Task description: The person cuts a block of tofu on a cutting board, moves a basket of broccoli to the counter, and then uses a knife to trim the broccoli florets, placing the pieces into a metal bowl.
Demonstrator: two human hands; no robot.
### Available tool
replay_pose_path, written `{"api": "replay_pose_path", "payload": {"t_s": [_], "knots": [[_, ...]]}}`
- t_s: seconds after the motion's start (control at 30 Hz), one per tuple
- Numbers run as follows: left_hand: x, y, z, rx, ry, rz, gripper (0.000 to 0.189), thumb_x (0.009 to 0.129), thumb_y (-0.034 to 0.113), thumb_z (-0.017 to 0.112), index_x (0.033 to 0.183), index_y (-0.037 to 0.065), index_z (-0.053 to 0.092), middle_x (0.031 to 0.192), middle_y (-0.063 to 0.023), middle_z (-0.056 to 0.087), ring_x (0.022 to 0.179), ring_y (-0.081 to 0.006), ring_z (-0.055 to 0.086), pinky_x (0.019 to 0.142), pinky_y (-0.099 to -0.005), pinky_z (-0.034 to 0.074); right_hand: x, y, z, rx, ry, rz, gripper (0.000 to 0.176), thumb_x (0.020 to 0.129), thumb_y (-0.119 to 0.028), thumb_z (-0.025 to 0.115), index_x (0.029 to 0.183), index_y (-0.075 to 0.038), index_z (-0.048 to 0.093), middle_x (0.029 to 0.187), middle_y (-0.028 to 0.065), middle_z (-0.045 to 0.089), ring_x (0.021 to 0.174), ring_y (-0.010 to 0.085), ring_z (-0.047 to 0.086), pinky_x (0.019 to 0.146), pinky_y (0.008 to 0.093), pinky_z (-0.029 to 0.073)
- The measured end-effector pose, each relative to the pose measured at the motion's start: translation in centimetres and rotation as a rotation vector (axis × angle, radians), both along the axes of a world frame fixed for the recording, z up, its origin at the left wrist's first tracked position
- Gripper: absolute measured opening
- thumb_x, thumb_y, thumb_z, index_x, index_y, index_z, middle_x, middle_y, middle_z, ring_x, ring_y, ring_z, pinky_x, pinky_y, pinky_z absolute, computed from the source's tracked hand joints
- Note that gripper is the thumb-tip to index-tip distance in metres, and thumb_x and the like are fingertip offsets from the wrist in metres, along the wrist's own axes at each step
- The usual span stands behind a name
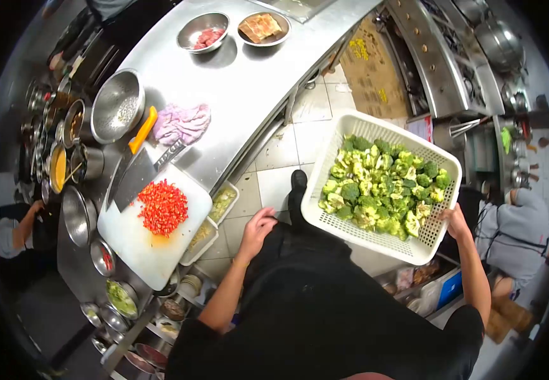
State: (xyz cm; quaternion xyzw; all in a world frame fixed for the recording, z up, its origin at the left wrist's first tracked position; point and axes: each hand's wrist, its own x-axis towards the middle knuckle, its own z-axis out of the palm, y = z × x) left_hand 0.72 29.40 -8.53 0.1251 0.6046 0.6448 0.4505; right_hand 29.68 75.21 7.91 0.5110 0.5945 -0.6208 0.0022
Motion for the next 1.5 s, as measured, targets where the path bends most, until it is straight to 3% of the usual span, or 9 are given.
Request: {"api": "replay_pose_path", "payload": {"t_s": [0.13,0.2,0.47,0.6,0.93,1.07,1.23,1.37,1.5], "knots": [[-1.9,5.9,6.4,0.28,-0.222,0.147,0.048,0.092,0.018,0.051,0.134,0.0,0.036,0.126,-0.0095,0.049,0.108,-0.016,0.052,0.089,-0.0305,0.046,-7.3,2.8,2.3,0.024,0.079,0.015,0.058,0.06,0.005,0.049,0.118,0.006,0.043,0.102,0.0145,0.054,0.089,0.0243,0.057,0.077,0.037,0.051],[-3.2,6.8,8.1,0.411,-0.198,0.536,0.051,0.093,0.019,0.048,0.138,0.002,0.029,0.13,-0.0097,0.045,0.112,-0.0184,0.05,0.089,-0.0331,0.046,-15.2,2.0,2.3,-0.006,0.207,0.11,0.059,0.059,0.006,0.048,0.118,0.007,0.044,0.1,0.0134,0.055,0.086,0.0233,0.058,0.076,0.0344,0.05],[-9.3,7.3,7.7,0.081,-0.002,1.132,0.033,0.091,0.01,0.048,0.123,0.008,0.041,0.114,-0.0064,0.055,0.1,-0.0178,0.057,0.078,-0.0374,0.05,-44.0,4.2,-9.9,-0.086,0.182,0.889,0.033,0.069,-0.007,0.058,0.099,0.007,0.061,0.084,0.0113,0.062,0.072,0.0191,0.058,0.062,0.0303,0.047],[-8.9,11.2,8.0,0.035,0.016,1.411,0.032,0.091,0.01,0.049,0.122,0.009,0.039,0.117,-0.0067,0.053,0.101,-0.0193,0.056,0.078,-0.0378,0.049,-52.1,3.5,-7.1,-0.128,0.155,1.022,0.033,0.076,-0.017,0.06,0.1,0.006,0.062,0.087,0.0117,0.064,0.07,0.0176,0.059,0.059,0.0303,0.047],[-6.6,13.5,5.6,0.021,0.047,1.363,0.031,0.09,0.011,0.053,0.12,0.006,0.049,0.113,-0.0043,0.057,0.1,-0.0165,0.058,0.08,-0.0331,0.051,-59.0,8.1,-11.0,0.206,0.038,1.17,0.037,0.088,-0.03,0.058,0.103,0.003,0.059,0.081,0.0099,0.064,0.065,0.0175,0.062,0.057,0.0282,0.049],[-3.0,9.3,6.6,0.04,0.152,1.47,0.026,0.09,0.017,0.053,0.113,0.006,0.054,0.1,-0.0034,0.062,0.09,-0.0134,0.06,0.075,-0.0285,0.049,-58.9,3.4,-2.8,1.429,0.457,1.232,0.034,0.084,-0.028,0.062,0.107,-0.002,0.063,0.071,0.0184,0.066,0.058,0.0241,0.065,0.054,0.0371,0.051],[0.3,3.0,5.6,-0.086,0.156,1.667,0.018,0.092,0.017,0.051,0.104,0.005,0.058,0.09,-0.005,0.064,0.075,-0.0114,0.06,0.067,-0.0241,0.047,-57.9,-13.4,3.2,1.1,0.864,1.295,0.024,0.083,-0.007,0.058,0.105,-0.003,0.064,0.088,0.017,0.067,0.082,0.0262,0.065,0.075,0.0364,0.048],[1.0,-1.8,4.9,-0.077,0.169,1.627,0.017,0.091,0.011,0.049,0.102,0.003,0.059,0.089,-0.0054,0.064,0.074,-0.0115,0.059,0.066,-0.0247,0.047,-67.7,-26.8,-3.4,1.242,1.01,1.338,0.053,0.081,-0.043,0.063,0.113,-0.001,0.06,0.097,0.02,0.065,0.089,0.0343,0.063,0.082,0.039,0.048],[3.3,-4.6,5.6,-0.065,0.231,1.528,0.017,0.091,0.009,0.05,0.103,0.001,0.058,0.089,-0.0059,0.063,0.076,-0.0115,0.059,0.068,-0.024,0.047,-75.3,-35.0,-6.4,1.258,0.443,1.274,0.058,0.069,-0.044,0.066,0.102,0.004,0.064,0.101,0.0243,0.063,0.097,0.035,0.062,0.084,0.038,0.048]]}}
